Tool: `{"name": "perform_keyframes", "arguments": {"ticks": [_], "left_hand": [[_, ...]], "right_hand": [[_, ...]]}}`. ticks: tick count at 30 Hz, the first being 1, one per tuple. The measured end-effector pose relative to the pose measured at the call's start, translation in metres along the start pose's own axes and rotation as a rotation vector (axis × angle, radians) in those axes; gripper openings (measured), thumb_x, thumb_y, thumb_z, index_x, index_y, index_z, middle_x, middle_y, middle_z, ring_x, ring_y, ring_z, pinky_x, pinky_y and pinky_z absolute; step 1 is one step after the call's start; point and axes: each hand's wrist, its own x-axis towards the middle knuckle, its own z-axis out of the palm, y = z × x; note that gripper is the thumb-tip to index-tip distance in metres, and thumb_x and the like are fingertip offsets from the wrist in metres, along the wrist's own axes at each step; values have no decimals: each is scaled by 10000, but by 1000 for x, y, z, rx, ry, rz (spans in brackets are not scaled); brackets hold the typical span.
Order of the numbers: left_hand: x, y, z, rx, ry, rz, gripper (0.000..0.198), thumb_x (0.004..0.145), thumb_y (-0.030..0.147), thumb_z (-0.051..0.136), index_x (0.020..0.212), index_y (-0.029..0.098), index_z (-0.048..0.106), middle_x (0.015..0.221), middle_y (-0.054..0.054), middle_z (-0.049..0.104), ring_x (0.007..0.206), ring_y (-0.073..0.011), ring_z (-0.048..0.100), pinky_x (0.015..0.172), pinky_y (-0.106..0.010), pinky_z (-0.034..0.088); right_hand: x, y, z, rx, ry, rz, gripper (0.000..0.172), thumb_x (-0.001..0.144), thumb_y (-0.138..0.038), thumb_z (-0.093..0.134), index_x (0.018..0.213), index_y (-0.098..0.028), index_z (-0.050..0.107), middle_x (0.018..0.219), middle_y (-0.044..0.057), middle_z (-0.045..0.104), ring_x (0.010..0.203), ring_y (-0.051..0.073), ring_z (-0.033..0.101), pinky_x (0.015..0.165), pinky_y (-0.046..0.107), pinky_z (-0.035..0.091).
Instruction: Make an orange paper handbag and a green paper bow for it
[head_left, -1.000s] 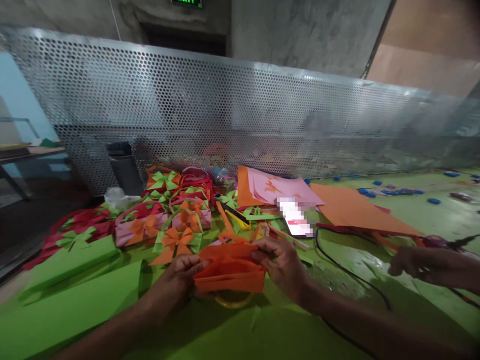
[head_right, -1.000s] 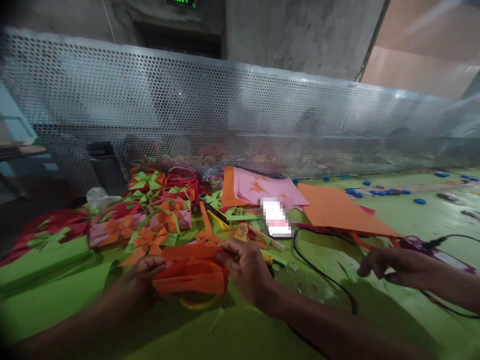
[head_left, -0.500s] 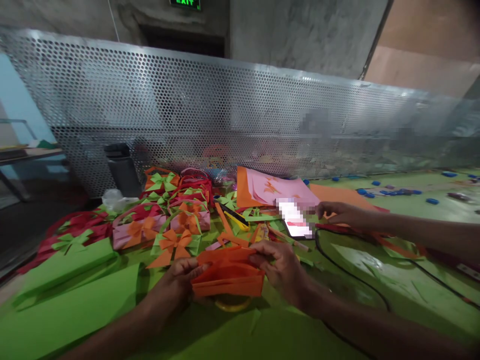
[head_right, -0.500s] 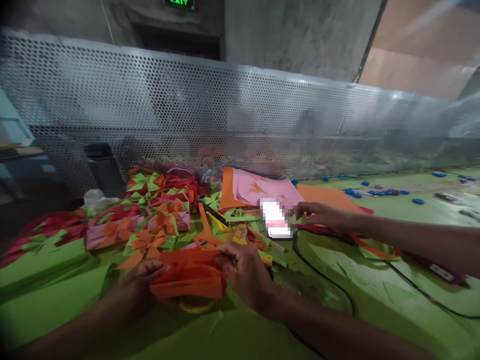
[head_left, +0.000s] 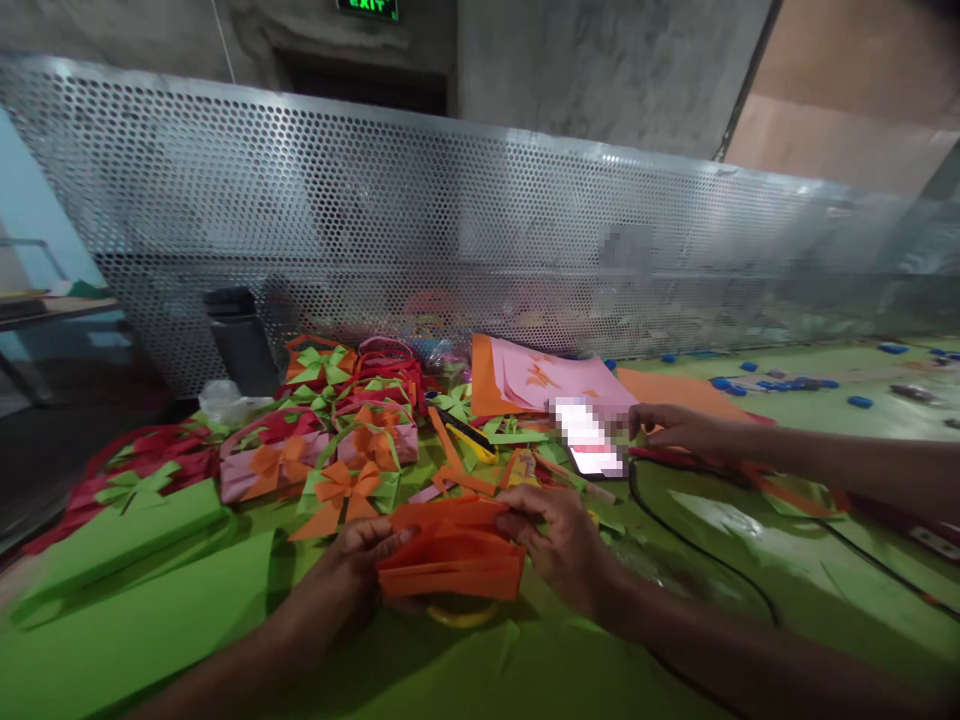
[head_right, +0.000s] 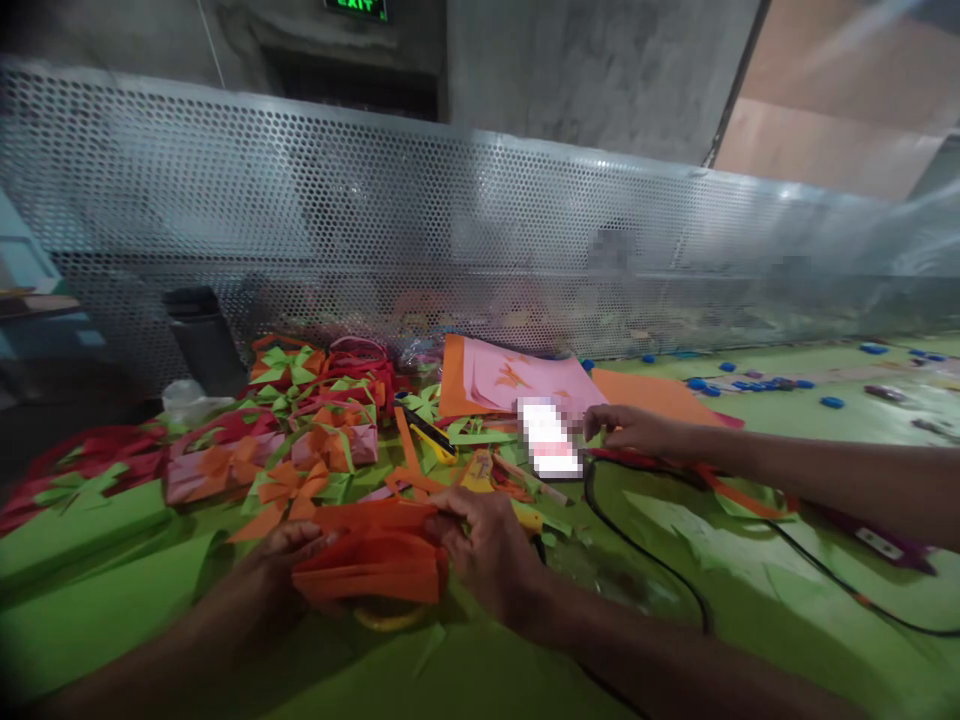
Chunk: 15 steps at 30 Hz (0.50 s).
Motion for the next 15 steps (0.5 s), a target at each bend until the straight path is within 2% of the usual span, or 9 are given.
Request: {"name": "perform_keyframes", "arguments": {"ticks": [5,8,12,15], "left_hand": [[0,0,-1,2,-51,6,314,606,379,749,705,90,675,607,-78,702,488,-162,620,496,-233,482],[-2,4,2,32,-62,19,299,655,378,715,687,83,676,554,-65,679,455,-133,595,457,-194,447],[-4,10,6,32,-77,21,264,622,343,747,665,94,671,572,-52,679,460,-119,590,452,-178,439],[-4,11,8,27,-59,15,263,619,314,752,715,78,684,636,-88,700,512,-153,616,507,-218,467]], "right_hand": [[1,2,3,34,42,-43,163,841,-224,481,797,-246,636,670,17,639,612,171,572,557,291,441],[1,2,5,37,74,-49,148,825,-193,493,810,-181,640,672,11,636,609,151,561,557,261,433],[3,3,5,24,90,-36,113,801,-171,533,792,-159,645,683,5,636,621,124,544,576,224,415],[3,6,4,-2,83,-23,125,803,-171,528,756,-151,643,664,6,620,612,119,528,573,220,401]]}}
